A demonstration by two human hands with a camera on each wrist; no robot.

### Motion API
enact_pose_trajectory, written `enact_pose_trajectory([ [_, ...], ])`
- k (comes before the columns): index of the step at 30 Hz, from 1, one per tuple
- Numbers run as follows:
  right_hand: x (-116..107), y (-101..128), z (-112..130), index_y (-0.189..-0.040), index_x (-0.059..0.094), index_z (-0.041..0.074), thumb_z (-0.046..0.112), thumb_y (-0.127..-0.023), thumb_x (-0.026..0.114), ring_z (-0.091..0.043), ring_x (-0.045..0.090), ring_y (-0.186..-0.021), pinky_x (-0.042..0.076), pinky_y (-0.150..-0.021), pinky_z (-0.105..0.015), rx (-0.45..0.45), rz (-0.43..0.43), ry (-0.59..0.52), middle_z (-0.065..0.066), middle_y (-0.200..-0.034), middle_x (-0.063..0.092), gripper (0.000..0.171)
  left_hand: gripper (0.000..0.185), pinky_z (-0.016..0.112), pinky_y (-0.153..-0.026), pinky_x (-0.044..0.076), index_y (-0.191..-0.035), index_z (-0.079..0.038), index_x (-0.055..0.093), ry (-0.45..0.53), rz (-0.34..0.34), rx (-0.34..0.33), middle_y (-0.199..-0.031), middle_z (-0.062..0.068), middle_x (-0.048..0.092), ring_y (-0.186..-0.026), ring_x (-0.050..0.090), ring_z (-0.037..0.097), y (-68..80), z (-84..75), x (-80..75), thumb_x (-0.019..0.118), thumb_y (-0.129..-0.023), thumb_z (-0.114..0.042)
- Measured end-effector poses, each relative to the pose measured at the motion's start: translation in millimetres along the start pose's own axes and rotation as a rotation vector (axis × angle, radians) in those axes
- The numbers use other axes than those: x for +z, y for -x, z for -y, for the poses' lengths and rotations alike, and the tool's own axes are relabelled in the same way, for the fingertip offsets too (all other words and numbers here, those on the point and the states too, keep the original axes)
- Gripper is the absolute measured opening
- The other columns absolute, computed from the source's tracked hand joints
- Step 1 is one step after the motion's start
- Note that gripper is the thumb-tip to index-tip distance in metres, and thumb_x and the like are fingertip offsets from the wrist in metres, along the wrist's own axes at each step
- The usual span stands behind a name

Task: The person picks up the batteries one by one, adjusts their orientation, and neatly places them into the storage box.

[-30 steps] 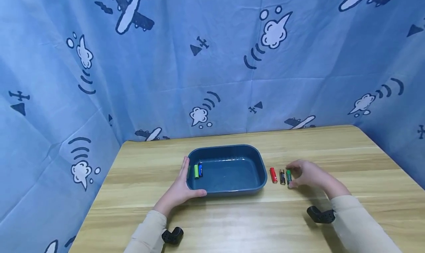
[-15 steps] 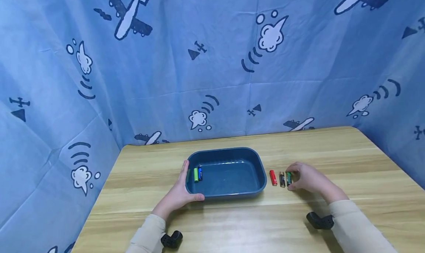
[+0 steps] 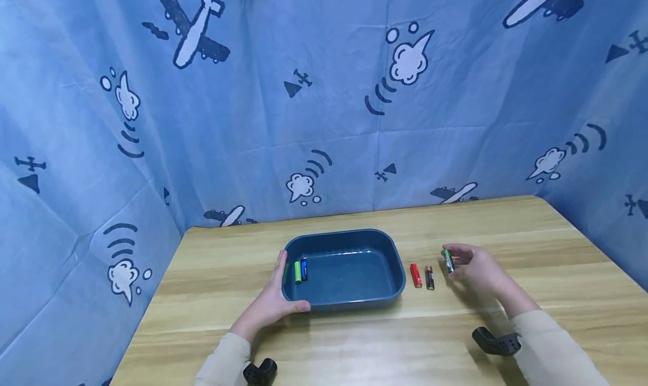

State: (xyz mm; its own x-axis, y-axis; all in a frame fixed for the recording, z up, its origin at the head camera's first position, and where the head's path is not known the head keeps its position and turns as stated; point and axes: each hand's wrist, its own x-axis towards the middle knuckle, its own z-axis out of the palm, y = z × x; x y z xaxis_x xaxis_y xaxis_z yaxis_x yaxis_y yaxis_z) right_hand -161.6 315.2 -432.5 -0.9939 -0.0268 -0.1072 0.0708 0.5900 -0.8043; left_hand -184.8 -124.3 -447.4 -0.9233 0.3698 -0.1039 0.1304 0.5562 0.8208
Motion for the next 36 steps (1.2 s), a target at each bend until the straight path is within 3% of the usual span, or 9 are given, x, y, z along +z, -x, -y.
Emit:
enact_pose_trajectory([
  [5,-3,-3,11,-0.135,0.037,-0.009,-0.002,-0.072,0.073,-0.017,0.062,-0.095,0.051,-0.076,-0.023,0.036,-0.047,-0.188,-0.029,-0.130,0.045,0.073,0.121,0.059,-0.103,0.019,-0.149,-0.026,-0.006,-0.011,0.008,0.016,-0.155,0.003,-0.009,-0.139,0.005,0.035,-1.0,-1.5,2.0,0.078,-0.066,-0.050],
  [10,-4,-4,29,-0.139,0.035,-0.005,0.004,-0.075,0.074,-0.002,0.060,-0.093,0.048,-0.079,-0.018,0.051,-0.036,-0.252,-0.023,-0.133,0.044,0.076,0.123,0.058,-0.104,0.019,-0.149,-0.026,-0.008,-0.011,0.014,0.019,-0.155,0.004,-0.009,-0.139,0.005,0.035,-1.0,-1.2,3.2,0.079,-0.065,-0.050],
  [19,-2,-12,50,-0.140,0.035,-0.004,0.010,-0.075,0.076,-0.008,0.059,-0.100,0.047,-0.082,-0.018,0.016,-0.008,-0.273,-0.022,-0.133,0.045,0.078,0.121,0.059,-0.103,0.022,-0.149,-0.026,-0.006,0.071,0.049,-0.012,-0.152,0.019,0.012,-0.133,0.022,0.041,-0.2,0.3,-2.4,0.082,-0.067,-0.041],
  [26,2,-21,62,-0.138,0.033,-0.010,0.004,-0.075,0.075,-0.002,0.060,-0.096,0.049,-0.080,-0.020,0.002,0.034,-0.345,-0.025,-0.128,0.051,0.077,0.118,0.061,-0.102,0.023,-0.148,-0.031,-0.005,0.065,0.063,-0.027,-0.152,0.018,0.014,-0.133,0.024,0.041,-3.2,1.1,-5.5,0.080,-0.068,-0.043],
  [36,13,-34,83,-0.136,0.036,-0.009,0.002,-0.074,0.075,-0.007,0.060,-0.099,0.049,-0.081,-0.022,0.015,0.067,-0.347,-0.023,-0.125,0.054,0.075,0.119,0.059,-0.103,0.022,-0.148,-0.030,-0.007,0.084,0.084,-0.033,-0.153,0.017,0.011,-0.134,0.021,0.040,-2.7,2.0,-6.4,0.080,-0.069,-0.041],
])
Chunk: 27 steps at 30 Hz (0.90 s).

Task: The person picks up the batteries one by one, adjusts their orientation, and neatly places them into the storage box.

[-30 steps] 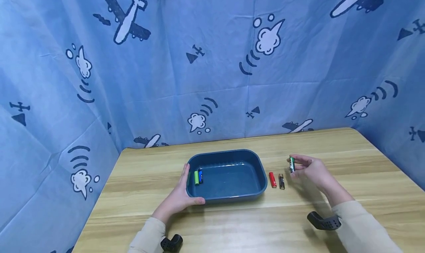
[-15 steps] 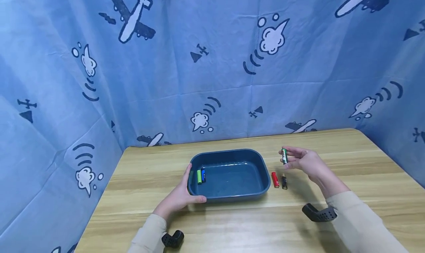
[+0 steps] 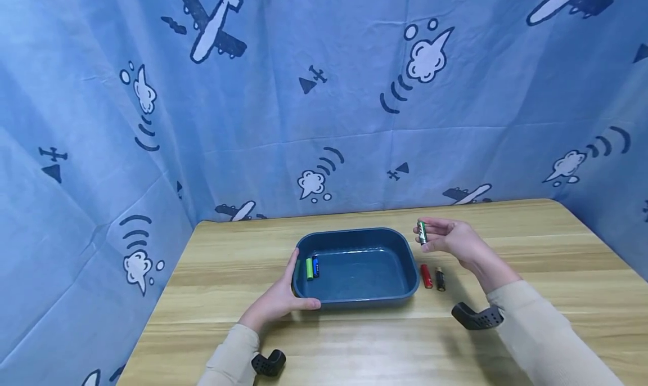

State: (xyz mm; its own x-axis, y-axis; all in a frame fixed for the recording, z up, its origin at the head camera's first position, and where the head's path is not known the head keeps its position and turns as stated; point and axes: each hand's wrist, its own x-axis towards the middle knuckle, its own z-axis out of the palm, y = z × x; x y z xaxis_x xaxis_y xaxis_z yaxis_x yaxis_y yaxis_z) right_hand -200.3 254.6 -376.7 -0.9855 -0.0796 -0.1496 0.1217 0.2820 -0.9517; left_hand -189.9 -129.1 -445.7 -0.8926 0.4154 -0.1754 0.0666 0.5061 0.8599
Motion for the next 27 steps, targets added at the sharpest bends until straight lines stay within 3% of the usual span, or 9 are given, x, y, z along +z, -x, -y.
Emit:
enact_pose_trajectory([
  [9,10,-11,14,-0.135,0.039,-0.008,-0.001,-0.076,0.072,-0.026,0.055,-0.112,0.049,-0.083,-0.025,-0.015,0.020,0.040,-0.023,-0.125,0.054,0.068,0.119,0.058,-0.104,0.021,-0.148,-0.032,-0.007,0.006,-0.009,0.002,-0.153,0.016,0.011,-0.134,0.021,0.039,-1.2,-1.1,-0.5,0.081,-0.069,-0.040],
  [16,16,-16,19,-0.136,0.037,-0.008,-0.005,-0.077,0.070,-0.015,0.064,-0.096,0.050,-0.082,-0.025,-0.013,0.056,0.013,-0.024,-0.124,0.054,0.068,0.118,0.057,-0.103,0.023,-0.148,-0.034,-0.008,0.020,0.000,0.005,-0.152,0.016,0.012,-0.134,0.023,0.039,-2.1,1.7,-0.3,0.080,-0.070,-0.041],
  [27,30,-21,24,-0.135,0.038,-0.009,-0.006,-0.076,0.070,-0.013,0.064,-0.092,0.050,-0.081,-0.026,0.001,0.080,-0.007,-0.024,-0.121,0.056,0.068,0.118,0.058,-0.104,0.021,-0.148,-0.034,-0.008,0.037,0.002,-0.007,-0.153,0.014,0.010,-0.135,0.020,0.038,-1.1,3.3,-0.9,0.079,-0.070,-0.042],
])
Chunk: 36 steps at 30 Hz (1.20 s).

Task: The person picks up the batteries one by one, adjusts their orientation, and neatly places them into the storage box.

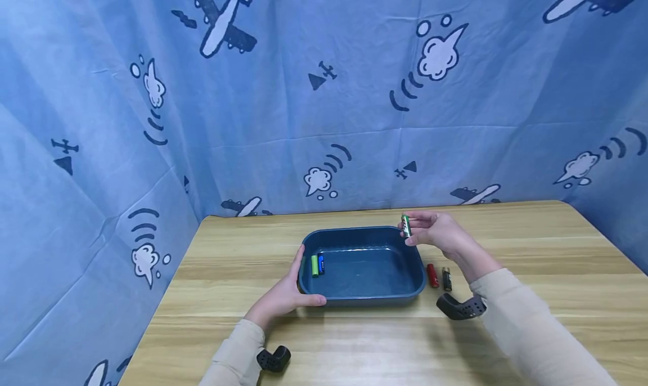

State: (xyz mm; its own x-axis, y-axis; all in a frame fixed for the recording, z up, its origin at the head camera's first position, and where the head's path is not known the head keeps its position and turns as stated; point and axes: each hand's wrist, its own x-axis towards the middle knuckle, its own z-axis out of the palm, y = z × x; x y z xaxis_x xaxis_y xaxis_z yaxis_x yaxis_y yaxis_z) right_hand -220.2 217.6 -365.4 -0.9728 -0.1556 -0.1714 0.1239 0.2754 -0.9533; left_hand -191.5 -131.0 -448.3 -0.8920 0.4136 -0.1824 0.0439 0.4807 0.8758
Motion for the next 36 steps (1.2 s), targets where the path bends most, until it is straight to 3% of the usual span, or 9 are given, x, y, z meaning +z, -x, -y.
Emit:
enact_pose_trajectory([
  [6,8,-7,1,-0.134,0.042,-0.006,-0.001,-0.074,0.074,-0.017,0.064,-0.094,0.049,-0.085,-0.030,-0.002,0.001,0.024,-0.024,-0.120,0.057,0.068,0.117,0.058,-0.104,0.020,-0.148,-0.033,-0.008,0.000,0.001,-0.002,-0.153,0.014,0.009,-0.135,0.019,0.039,0.1,-1.1,1.0,0.079,-0.070,-0.041],
  [16,22,-15,5,-0.132,0.043,-0.002,0.000,-0.075,0.074,-0.025,0.062,-0.099,0.038,-0.097,-0.049,0.015,-0.002,0.037,-0.021,-0.118,0.059,0.065,0.117,0.058,-0.103,0.022,-0.148,-0.032,-0.008,-0.008,0.003,0.009,-0.153,0.015,0.010,-0.134,0.021,0.039,0.4,-0.8,1.3,0.079,-0.071,-0.040],
  [26,29,-18,8,-0.130,0.045,-0.007,-0.007,-0.075,0.071,-0.016,0.064,-0.087,0.052,-0.079,-0.030,-0.017,0.010,-0.015,-0.021,-0.112,0.062,0.061,0.117,0.059,-0.103,0.023,-0.148,-0.031,-0.009,-0.007,0.007,0.027,-0.153,0.016,0.011,-0.134,0.022,0.040,0.2,-0.8,-0.3,0.078,-0.071,-0.043],
  [36,43,-23,9,-0.129,0.050,-0.003,-0.004,-0.075,0.073,-0.018,0.063,-0.088,0.052,-0.080,-0.032,0.019,0.001,0.017,-0.019,-0.112,0.062,0.059,0.116,0.059,-0.102,0.024,-0.148,-0.032,-0.009,-0.028,0.009,0.013,-0.153,0.016,0.011,-0.134,0.022,0.041,1.0,-1.3,-0.2,0.077,-0.071,-0.045],
])
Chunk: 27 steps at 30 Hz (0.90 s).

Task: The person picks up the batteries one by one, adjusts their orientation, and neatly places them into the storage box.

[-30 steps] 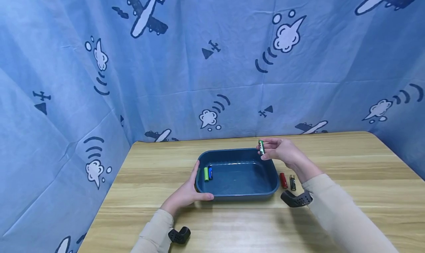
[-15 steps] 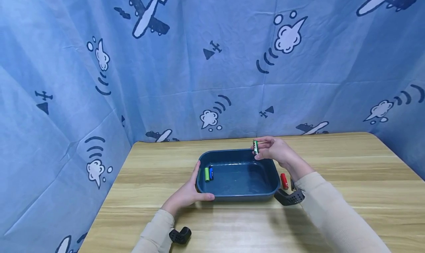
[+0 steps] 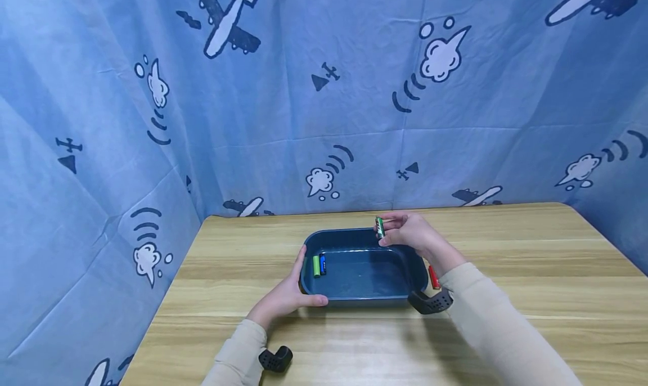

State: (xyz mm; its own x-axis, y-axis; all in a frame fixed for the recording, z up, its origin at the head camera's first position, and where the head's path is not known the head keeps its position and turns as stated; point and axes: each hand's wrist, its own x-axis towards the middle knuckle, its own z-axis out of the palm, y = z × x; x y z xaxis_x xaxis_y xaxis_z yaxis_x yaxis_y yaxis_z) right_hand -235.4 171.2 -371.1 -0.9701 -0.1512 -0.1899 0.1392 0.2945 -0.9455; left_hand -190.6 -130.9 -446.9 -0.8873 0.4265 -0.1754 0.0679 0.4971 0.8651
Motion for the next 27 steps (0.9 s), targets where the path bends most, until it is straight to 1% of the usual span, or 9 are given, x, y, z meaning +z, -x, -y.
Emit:
enact_pose_trajectory([
  [4,5,-3,1,-0.128,0.050,-0.005,-0.006,-0.074,0.073,-0.016,0.062,-0.084,0.053,-0.076,-0.030,-0.004,0.002,-0.024,-0.020,-0.110,0.061,0.059,0.116,0.059,-0.102,0.024,-0.148,-0.032,-0.009,0.009,0.001,0.008,-0.152,0.017,0.012,-0.133,0.023,0.040,-0.3,0.7,0.0,0.077,-0.071,-0.045],
  [8,10,-7,1,-0.128,0.049,-0.005,-0.009,-0.073,0.072,-0.015,0.061,-0.081,0.053,-0.074,-0.030,-0.001,0.007,-0.046,-0.018,-0.105,0.061,0.060,0.117,0.058,-0.103,0.023,-0.148,-0.032,-0.009,0.019,0.003,0.015,-0.152,0.017,0.013,-0.133,0.023,0.039,-0.7,1.2,0.1,0.078,-0.071,-0.045],
  [13,15,-12,2,-0.129,0.049,-0.005,-0.011,-0.073,0.071,-0.016,0.061,-0.080,0.053,-0.074,-0.032,0.004,0.009,-0.075,-0.016,-0.102,0.061,0.060,0.116,0.058,-0.102,0.025,-0.148,-0.032,-0.009,0.021,0.004,0.016,-0.152,0.016,0.013,-0.133,0.024,0.040,-0.6,1.3,0.0,0.077,-0.071,-0.046],
  [18,18,-15,6,-0.128,0.051,-0.004,-0.011,-0.072,0.071,-0.016,0.061,-0.079,0.053,-0.075,-0.033,0.023,-0.010,-0.091,-0.016,-0.101,0.060,0.060,0.115,0.059,-0.102,0.025,-0.147,-0.034,-0.009,0.012,0.003,0.009,-0.153,0.016,0.011,-0.133,0.024,0.041,0.0,0.9,-0.1,0.077,-0.071,-0.047],
  [24,26,-20,9,-0.129,0.049,-0.005,-0.013,-0.071,0.071,-0.015,0.058,-0.076,0.053,-0.075,-0.032,0.039,-0.008,-0.152,-0.012,-0.096,0.055,0.063,0.114,0.059,-0.101,0.025,-0.147,-0.035,-0.009,0.010,0.000,-0.001,-0.153,0.016,0.010,-0.133,0.023,0.041,-0.1,1.5,-0.2,0.076,-0.072,-0.046],
  [27,31,-24,8,-0.128,0.051,-0.004,-0.013,-0.070,0.072,-0.016,0.057,-0.076,0.053,-0.077,-0.034,0.059,-0.020,-0.155,-0.012,-0.095,0.054,0.062,0.115,0.059,-0.101,0.025,-0.147,-0.034,-0.009,0.005,-0.002,0.003,-0.153,0.016,0.010,-0.133,0.024,0.041,0.1,1.9,-0.4,0.076,-0.072,-0.046],
])
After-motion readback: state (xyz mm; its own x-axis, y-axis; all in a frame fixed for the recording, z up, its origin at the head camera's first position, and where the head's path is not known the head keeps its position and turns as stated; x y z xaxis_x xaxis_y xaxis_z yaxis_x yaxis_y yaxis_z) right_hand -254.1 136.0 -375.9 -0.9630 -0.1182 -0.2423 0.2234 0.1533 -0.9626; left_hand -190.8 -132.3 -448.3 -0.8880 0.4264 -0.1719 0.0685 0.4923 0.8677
